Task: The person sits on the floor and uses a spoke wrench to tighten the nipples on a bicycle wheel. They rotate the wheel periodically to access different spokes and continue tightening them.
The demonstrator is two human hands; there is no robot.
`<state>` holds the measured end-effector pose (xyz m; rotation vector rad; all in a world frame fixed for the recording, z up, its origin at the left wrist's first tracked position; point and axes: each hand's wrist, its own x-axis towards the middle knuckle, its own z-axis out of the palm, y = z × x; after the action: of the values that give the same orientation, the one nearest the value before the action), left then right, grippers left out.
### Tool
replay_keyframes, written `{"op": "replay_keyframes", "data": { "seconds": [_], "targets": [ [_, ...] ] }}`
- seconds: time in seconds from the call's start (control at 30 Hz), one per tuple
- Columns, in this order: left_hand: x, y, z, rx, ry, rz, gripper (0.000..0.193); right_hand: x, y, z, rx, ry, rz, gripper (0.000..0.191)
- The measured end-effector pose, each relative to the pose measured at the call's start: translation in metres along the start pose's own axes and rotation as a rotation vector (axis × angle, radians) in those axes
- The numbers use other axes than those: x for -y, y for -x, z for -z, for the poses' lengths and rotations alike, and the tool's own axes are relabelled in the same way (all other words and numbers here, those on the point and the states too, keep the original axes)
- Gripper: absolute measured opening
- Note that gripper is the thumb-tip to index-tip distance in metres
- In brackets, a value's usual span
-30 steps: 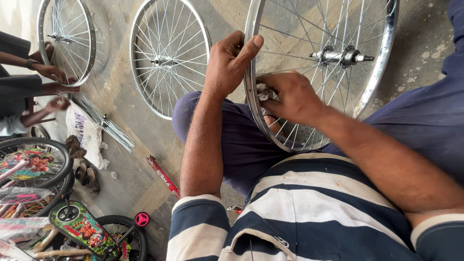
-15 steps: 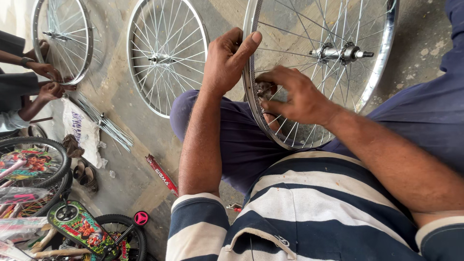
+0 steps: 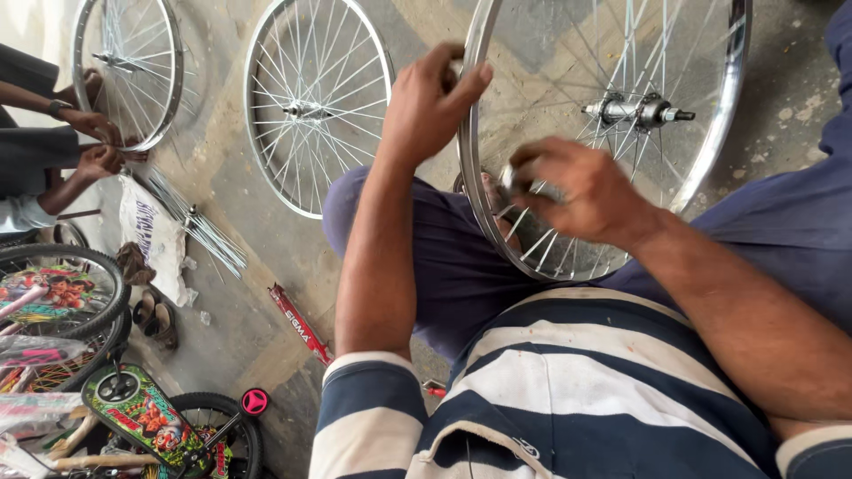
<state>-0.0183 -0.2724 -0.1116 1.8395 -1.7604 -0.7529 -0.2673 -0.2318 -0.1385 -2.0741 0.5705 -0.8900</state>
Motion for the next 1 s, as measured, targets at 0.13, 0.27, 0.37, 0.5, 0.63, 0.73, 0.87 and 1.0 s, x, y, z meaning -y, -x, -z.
{"op": "replay_keyframes", "data": {
  "seconds": [0.13,0.27,0.37,0.5,0.63,0.73,0.87,1.0],
  "targets": [
    [-0.003,0.024,0.008,0.083,0.0,0.101,0.046,-0.007,0.002,-0.005,-0.041,0.007,-0.09,0.019],
    [-0.003,0.027,0.008,0.084,0.002,0.098,0.048,-0.017,-0.004,-0.032,0.055,-0.208,-0.231,0.015],
    [-0.002,0.022,0.007,0.098,0.056,0.113,0.048,-0.026,-0.004,-0.034,0.056,-0.398,-0.395,0.016],
    [-0.001,0.018,0.005,0.085,0.039,0.085,0.048,-0.029,-0.003,-0.024,0.01,-0.616,-0.233,0.016],
    [0.0,0.02,0.003,0.086,0.051,0.069,0.046,-0.02,-0.007,-0.03,0.082,-0.263,-0.3,0.024],
    [0.002,0.022,0.001,0.095,0.064,0.107,0.045,-0.016,-0.007,-0.033,0.156,-0.089,-0.379,0.038],
    [0.004,0.021,0.0,0.072,0.049,0.075,0.048,-0.016,-0.006,-0.03,0.074,-0.434,-0.261,0.025],
    [0.004,0.021,-0.001,0.089,0.049,0.109,0.049,-0.016,-0.005,-0.032,0.135,-0.256,-0.538,0.038]
  ]
}}
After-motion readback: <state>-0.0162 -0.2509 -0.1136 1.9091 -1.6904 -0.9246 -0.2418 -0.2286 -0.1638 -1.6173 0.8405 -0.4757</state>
